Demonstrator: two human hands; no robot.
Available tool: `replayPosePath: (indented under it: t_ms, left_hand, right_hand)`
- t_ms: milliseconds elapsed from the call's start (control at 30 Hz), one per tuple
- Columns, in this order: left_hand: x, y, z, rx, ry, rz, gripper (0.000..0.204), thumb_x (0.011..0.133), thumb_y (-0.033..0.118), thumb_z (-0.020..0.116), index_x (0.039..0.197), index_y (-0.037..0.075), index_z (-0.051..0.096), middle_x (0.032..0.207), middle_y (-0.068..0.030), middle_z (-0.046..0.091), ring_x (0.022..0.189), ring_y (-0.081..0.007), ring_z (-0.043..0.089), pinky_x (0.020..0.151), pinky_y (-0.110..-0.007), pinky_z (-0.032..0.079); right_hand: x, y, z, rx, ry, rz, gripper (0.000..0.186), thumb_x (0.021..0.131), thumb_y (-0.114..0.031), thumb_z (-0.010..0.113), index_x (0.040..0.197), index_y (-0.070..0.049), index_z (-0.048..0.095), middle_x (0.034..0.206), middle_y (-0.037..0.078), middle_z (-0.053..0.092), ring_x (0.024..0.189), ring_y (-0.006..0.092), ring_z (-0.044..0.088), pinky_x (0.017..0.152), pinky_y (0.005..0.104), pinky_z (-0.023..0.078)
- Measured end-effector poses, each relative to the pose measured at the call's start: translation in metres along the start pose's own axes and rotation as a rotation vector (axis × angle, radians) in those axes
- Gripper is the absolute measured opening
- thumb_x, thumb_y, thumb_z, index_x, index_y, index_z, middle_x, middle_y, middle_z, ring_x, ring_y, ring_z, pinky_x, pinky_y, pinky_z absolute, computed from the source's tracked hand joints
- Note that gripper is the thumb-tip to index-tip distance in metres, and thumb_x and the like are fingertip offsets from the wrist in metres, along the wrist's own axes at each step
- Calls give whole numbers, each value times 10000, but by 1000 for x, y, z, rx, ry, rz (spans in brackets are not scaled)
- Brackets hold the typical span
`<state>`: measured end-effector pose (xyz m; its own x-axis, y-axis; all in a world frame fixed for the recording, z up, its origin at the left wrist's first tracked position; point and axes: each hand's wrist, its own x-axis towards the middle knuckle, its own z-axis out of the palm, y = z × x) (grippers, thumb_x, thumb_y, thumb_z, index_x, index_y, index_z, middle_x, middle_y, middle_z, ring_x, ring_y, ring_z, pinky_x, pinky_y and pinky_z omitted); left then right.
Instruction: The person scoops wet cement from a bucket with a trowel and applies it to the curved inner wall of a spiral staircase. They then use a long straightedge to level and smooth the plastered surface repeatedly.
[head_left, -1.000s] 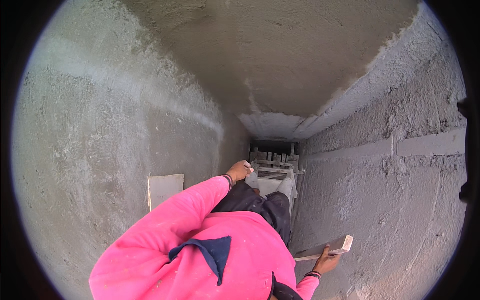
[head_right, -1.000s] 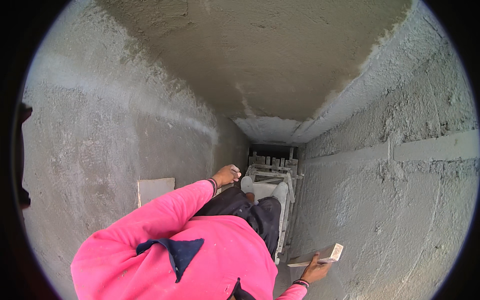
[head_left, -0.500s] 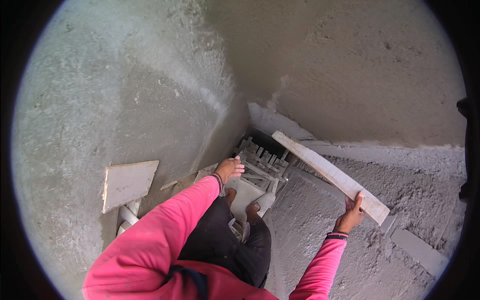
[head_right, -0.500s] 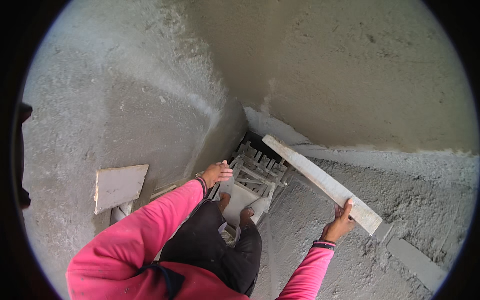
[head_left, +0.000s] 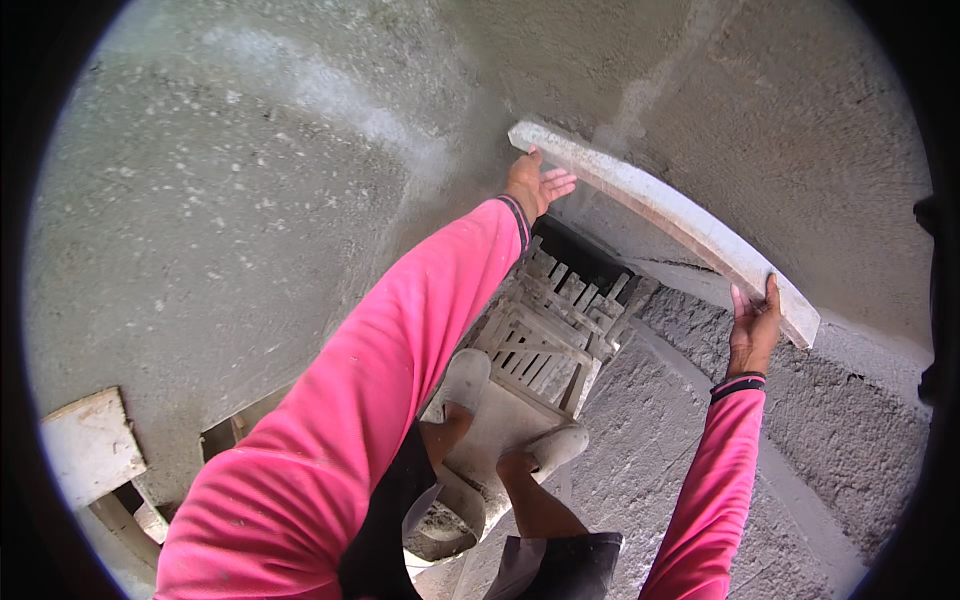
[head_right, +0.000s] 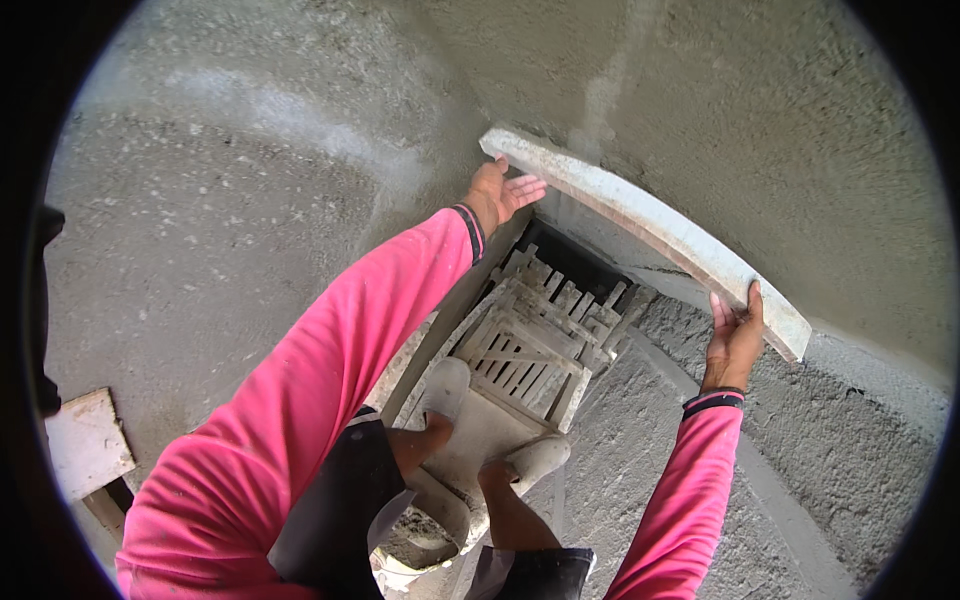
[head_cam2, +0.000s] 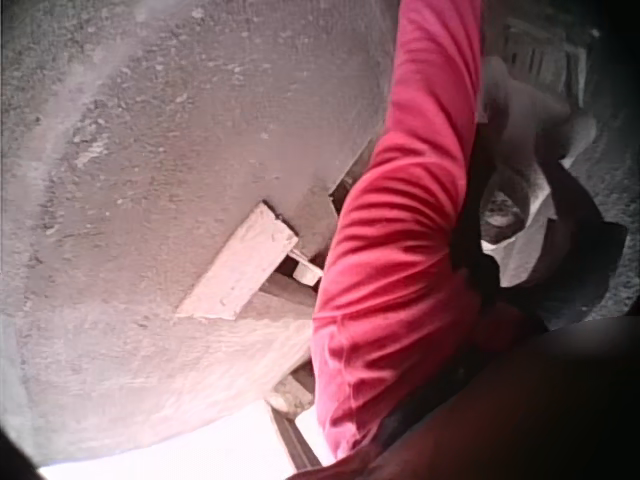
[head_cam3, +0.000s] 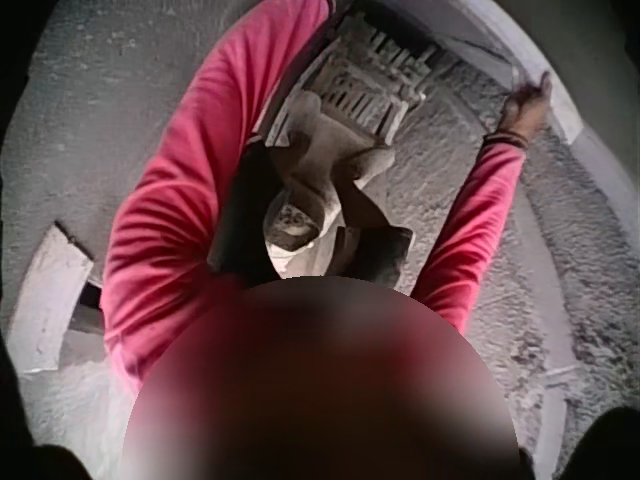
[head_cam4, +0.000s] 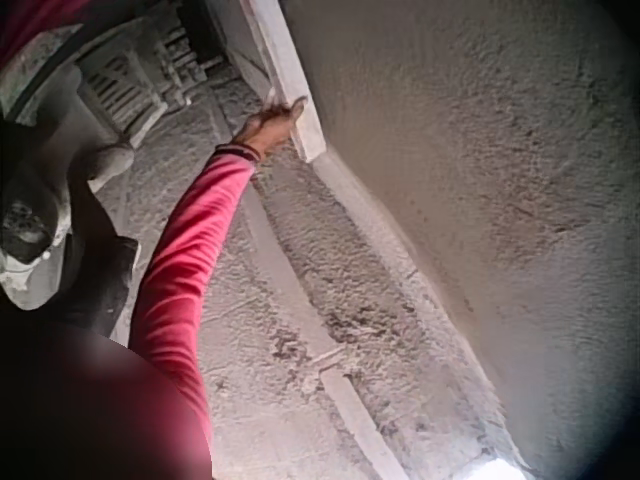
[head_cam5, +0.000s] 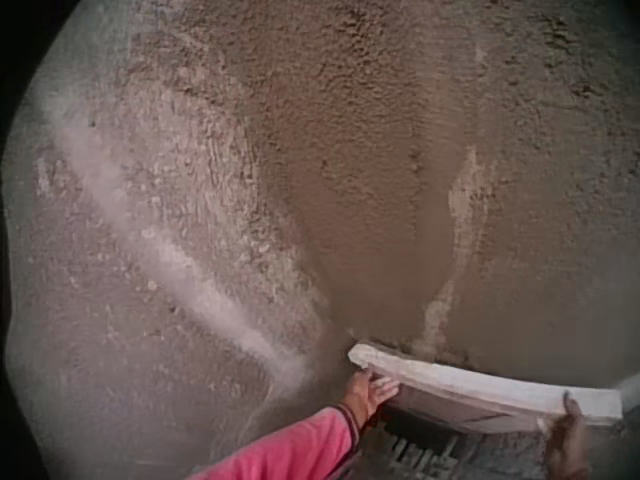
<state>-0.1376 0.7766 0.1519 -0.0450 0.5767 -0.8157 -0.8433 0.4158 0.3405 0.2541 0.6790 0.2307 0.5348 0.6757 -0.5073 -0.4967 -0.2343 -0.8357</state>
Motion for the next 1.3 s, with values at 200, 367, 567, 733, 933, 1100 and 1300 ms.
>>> replayPosePath:
  t_ms: [200, 367, 567, 733, 933, 1100, 1300]
  left_hand:
    - [80, 16, 4, -103, -6, 136, 618, 1064, 286, 449, 1582, 106, 164, 1623, -253, 118, 1497, -413, 196, 1104, -648, 385]
    - [120, 30, -6, 32, -79, 255, 532, 1044, 199, 499, 1491, -11, 302, 1575, -254, 220, 1446, -441, 289, 1085, -679, 392]
    - [136, 43, -1, 176, 33, 232, 379, 1024, 105, 508, 1378, -6, 432, 1386, -206, 469, 1234, -444, 541, 979, -683, 493]
    - [114, 69, 12, 343, 30, 243, 392, 1025, 108, 525, 1375, -30, 415, 1364, -228, 485, 1230, -443, 547, 943, -647, 549]
    - [74, 103, 35, 356, -14, 245, 397, 1021, 75, 514, 1390, -26, 411, 1372, -211, 502, 1260, -430, 530, 997, -644, 518]
    - [40, 124, 50, 364, 3, 270, 405, 1024, 61, 496, 1407, -24, 395, 1391, -224, 482, 1266, -437, 524, 1003, -644, 514]
    - [2, 147, 71, 376, 5, 263, 422, 1026, 62, 489, 1417, -34, 362, 1397, -236, 471, 1265, -443, 523, 995, -633, 530]
  right_hand:
    - [63, 48, 7, 72, -96, 36, 450, 907, -238, 750, 1260, -10, 590, 1257, 152, 580, 1060, 289, 651, 936, 438, 590]
    - [94, 77, 11, 99, -63, 37, 412, 909, -236, 750, 1230, -20, 608, 1240, 146, 595, 1056, 303, 649, 936, 447, 590]
    - [111, 89, 7, 199, -52, 77, 417, 895, -234, 766, 1225, -35, 608, 1261, 139, 597, 1097, 314, 627, 955, 480, 553]
    - [100, 69, 19, 204, -33, 118, 366, 897, -203, 756, 1188, -30, 619, 1240, 138, 618, 1118, 323, 619, 962, 504, 538]
    - [75, 42, 38, 290, -50, 115, 362, 910, -162, 726, 1211, -5, 602, 1240, 145, 622, 1147, 344, 610, 990, 535, 515]
    - [58, 21, 48, 341, -88, 124, 359, 907, -132, 723, 1213, 6, 596, 1257, 145, 610, 1158, 356, 606, 1006, 539, 502]
    - [27, -16, 63, 366, -94, 85, 359, 906, -113, 718, 1202, 36, 580, 1243, 171, 602, 1161, 364, 606, 990, 539, 528]
